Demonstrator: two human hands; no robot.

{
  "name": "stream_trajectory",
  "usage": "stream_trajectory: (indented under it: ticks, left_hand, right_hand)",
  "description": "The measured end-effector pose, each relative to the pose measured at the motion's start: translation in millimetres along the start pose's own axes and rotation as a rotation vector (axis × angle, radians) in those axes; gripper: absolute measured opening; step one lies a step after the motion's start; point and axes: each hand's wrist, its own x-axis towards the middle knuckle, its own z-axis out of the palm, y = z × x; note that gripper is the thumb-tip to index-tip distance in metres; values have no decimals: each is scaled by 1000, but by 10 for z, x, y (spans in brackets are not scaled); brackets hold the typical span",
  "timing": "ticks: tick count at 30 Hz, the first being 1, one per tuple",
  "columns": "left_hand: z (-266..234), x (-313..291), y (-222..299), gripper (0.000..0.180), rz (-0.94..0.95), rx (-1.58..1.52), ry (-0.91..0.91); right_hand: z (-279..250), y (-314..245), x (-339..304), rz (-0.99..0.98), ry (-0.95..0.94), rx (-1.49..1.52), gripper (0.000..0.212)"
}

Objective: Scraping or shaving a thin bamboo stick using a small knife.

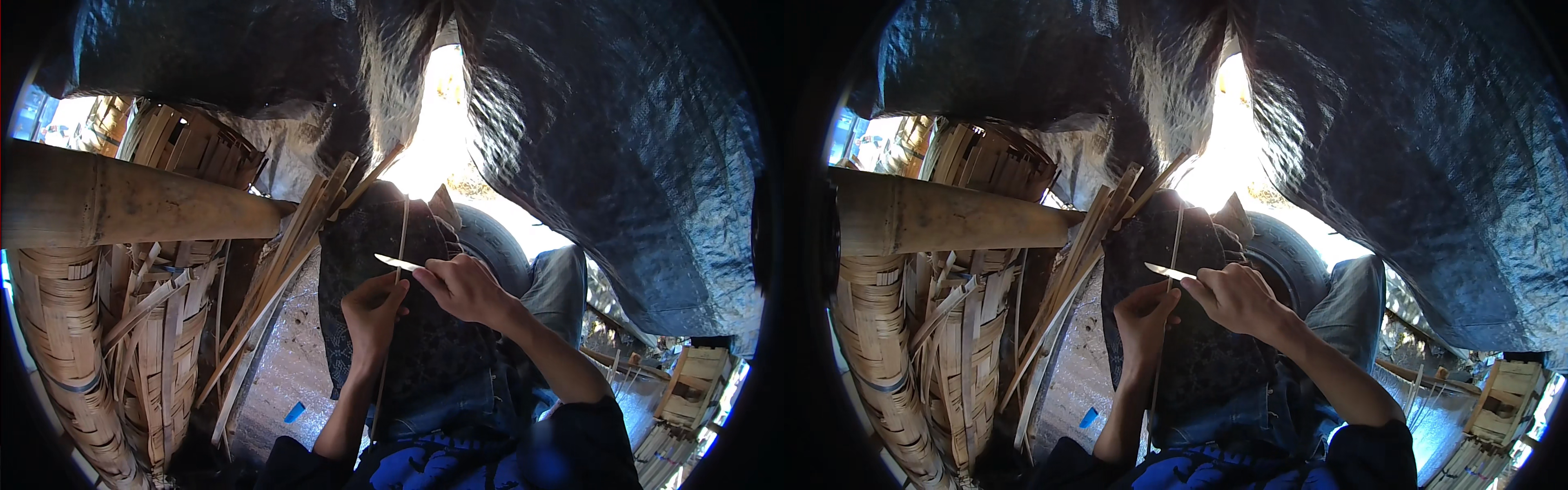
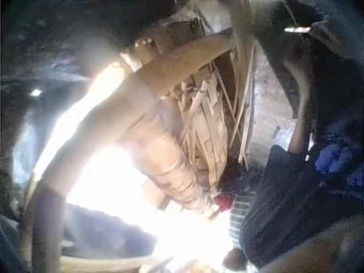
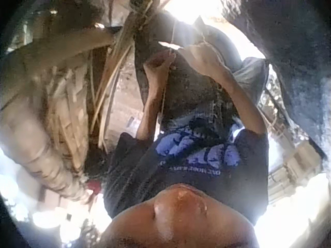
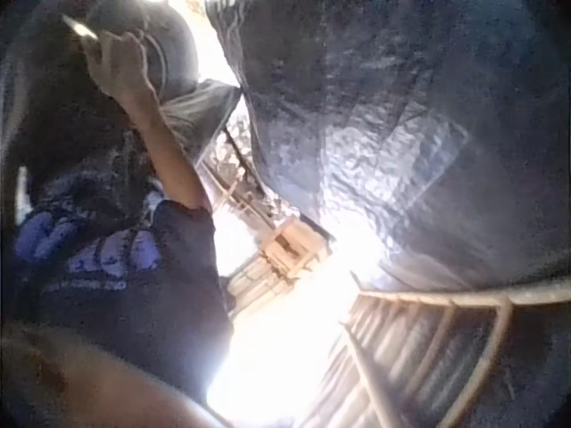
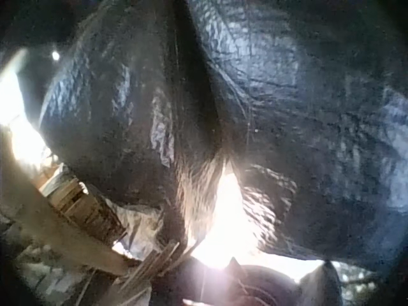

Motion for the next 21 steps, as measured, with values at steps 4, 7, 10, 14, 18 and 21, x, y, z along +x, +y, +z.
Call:
stream_trajectory:
  ticks: [4, 7, 10, 14, 18, 21]
  left_hand:
    - [50, -8, -97, 24, 76, -9, 31]
    - [63, -1, -148, 22, 125, 32, 43]
    - [78, 17, -185, 21, 160, 91, 50]
    - [101, 15, -220, 20, 182, 125, 59]
    - [104, 11, -219, 20, 210, 171, 56]
    - [126, 3, -128, 20, 204, 93, 50]
  right_hand:
    - [-14, 14, 13, 4, -106, -102, 39]
    - [-38, 11, 22, 8, -116, -167, 39]
    - [-43, 12, 30, 36, -156, -211, 41]
    - [-63, 96, 125, 82, -124, -287, 54]
    - [-154, 428, 365, 236, -77, -379, 46]
    - [-224, 570, 485, 157, 60, -388, 45]
